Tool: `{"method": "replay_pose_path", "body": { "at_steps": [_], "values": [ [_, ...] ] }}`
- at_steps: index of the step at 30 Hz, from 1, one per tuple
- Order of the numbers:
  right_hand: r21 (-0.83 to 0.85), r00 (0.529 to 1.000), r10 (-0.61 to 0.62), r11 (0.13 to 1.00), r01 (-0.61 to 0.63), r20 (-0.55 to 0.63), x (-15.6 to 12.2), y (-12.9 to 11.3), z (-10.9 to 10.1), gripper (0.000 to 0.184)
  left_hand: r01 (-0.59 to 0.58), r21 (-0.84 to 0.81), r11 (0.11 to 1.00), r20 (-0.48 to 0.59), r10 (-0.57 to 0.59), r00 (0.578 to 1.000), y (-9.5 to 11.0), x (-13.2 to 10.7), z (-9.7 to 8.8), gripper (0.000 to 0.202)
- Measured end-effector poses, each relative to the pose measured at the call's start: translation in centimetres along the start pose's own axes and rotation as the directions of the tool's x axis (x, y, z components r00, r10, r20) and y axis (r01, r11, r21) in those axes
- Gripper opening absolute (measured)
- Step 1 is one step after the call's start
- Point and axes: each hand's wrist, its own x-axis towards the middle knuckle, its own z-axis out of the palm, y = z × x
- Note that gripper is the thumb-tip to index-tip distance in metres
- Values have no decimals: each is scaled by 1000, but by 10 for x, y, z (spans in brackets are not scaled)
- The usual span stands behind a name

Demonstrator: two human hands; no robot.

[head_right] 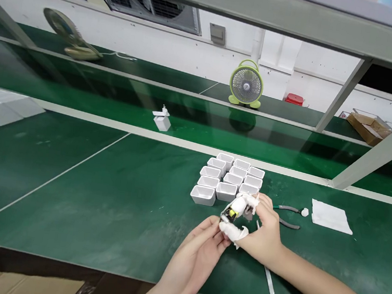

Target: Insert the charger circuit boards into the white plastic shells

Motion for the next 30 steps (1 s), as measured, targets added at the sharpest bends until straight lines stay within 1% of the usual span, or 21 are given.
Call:
{"method": "replay_pose_path", "body": {
  "at_steps": [2,4,7,9,10,11,13,14,16,18,19,21,23,26,28,30],
  "values": [
    [-24,997,77,997,-76,19,0,1,-1,27,-6,115,993,14,4,1000,1,1,-6,41],
    [-45,985,151,988,-148,83,-3,2,-2,29,-1,190,982,9,-1,1000,0,0,-10,43],
    [-87,949,246,969,-233,197,-8,1,-1,38,23,195,981,-18,-20,1000,-3,-2,-14,44],
    [-121,940,259,964,-237,223,-12,1,0,41,50,173,984,-30,-46,999,-7,-3,-16,44],
    [-137,944,242,967,-215,224,-13,0,0,40,64,165,984,-31,-60,998,-9,-3,-17,43],
    [-153,956,200,974,-169,213,-13,-1,0,37,72,158,985,-30,-69,997,-11,-3,-18,43],
    [-205,982,61,979,-24,178,-13,-3,-1,32,75,122,990,-23,-73,997,-12,-3,-21,42],
    [-242,986,-17,969,58,167,-13,-4,-2,32,79,96,992,-11,-78,997,-13,-3,-22,43],
    [-327,975,-149,925,196,163,-13,-8,-5,35,87,56,995,23,-88,996,-11,-4,-23,48],
    [-393,956,-231,874,285,178,-12,-13,-9,36,83,58,995,60,-86,995,-8,-5,-22,57],
    [-413,947,-263,854,317,182,-12,-15,-10,36,73,72,995,73,-79,994,-7,-5,-21,61],
    [-437,935,-306,827,353,177,-13,-18,-13,38,56,103,993,80,-64,995,-4,-6,-19,61],
    [-460,933,-325,812,360,157,-14,-19,-13,41,54,132,990,78,-64,995,-1,-6,-16,57],
    [-502,925,-355,780,373,136,-17,-18,-14,39,44,149,988,105,-60,993,2,-7,-12,50],
    [-507,913,-376,762,403,159,-17,-19,-16,37,37,125,991,140,-55,989,5,-7,-11,45],
    [-451,896,-386,774,444,220,-16,-19,-23,39,54,83,995,169,-67,983,9,-8,-12,41]
  ]
}}
